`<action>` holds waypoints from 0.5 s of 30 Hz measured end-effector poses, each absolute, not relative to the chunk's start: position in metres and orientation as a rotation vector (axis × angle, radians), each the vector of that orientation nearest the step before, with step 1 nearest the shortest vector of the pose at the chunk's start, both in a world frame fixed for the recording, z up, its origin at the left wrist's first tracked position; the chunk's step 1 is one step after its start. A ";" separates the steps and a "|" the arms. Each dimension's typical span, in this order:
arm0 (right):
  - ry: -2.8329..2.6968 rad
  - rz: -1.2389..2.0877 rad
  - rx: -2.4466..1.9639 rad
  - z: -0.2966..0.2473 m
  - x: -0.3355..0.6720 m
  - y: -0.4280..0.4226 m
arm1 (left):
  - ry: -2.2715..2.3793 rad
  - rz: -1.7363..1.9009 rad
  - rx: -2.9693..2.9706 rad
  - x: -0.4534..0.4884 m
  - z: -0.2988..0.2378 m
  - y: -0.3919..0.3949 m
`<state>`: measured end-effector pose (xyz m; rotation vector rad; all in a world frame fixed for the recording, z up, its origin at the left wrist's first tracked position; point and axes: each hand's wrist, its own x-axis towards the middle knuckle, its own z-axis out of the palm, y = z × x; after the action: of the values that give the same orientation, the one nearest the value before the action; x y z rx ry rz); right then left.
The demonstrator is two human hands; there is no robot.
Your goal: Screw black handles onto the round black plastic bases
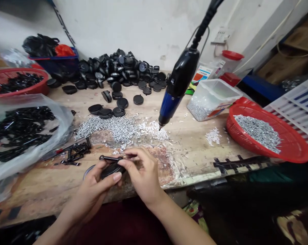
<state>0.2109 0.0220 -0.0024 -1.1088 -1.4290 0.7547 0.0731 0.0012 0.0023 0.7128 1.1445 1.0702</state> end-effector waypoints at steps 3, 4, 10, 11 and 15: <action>-1.313 0.121 -1.049 0.006 0.230 0.034 | 1.051 0.997 0.631 0.074 -0.001 0.001; -1.268 0.002 -1.053 0.013 0.240 0.044 | 1.025 0.987 0.600 0.074 -0.003 0.001; -1.433 0.211 -1.082 0.051 0.295 0.118 | 0.940 0.968 0.477 0.069 -0.008 -0.004; -1.453 0.235 -1.054 0.053 0.297 0.124 | 0.932 0.963 0.470 0.069 -0.008 -0.005; -1.356 0.310 -1.027 0.057 0.270 0.112 | 0.905 0.944 0.482 0.068 -0.011 -0.004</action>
<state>0.2697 0.1115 0.0570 -1.0272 -1.3563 0.3099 0.0684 -0.0044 -0.0114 0.4816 0.9048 0.9437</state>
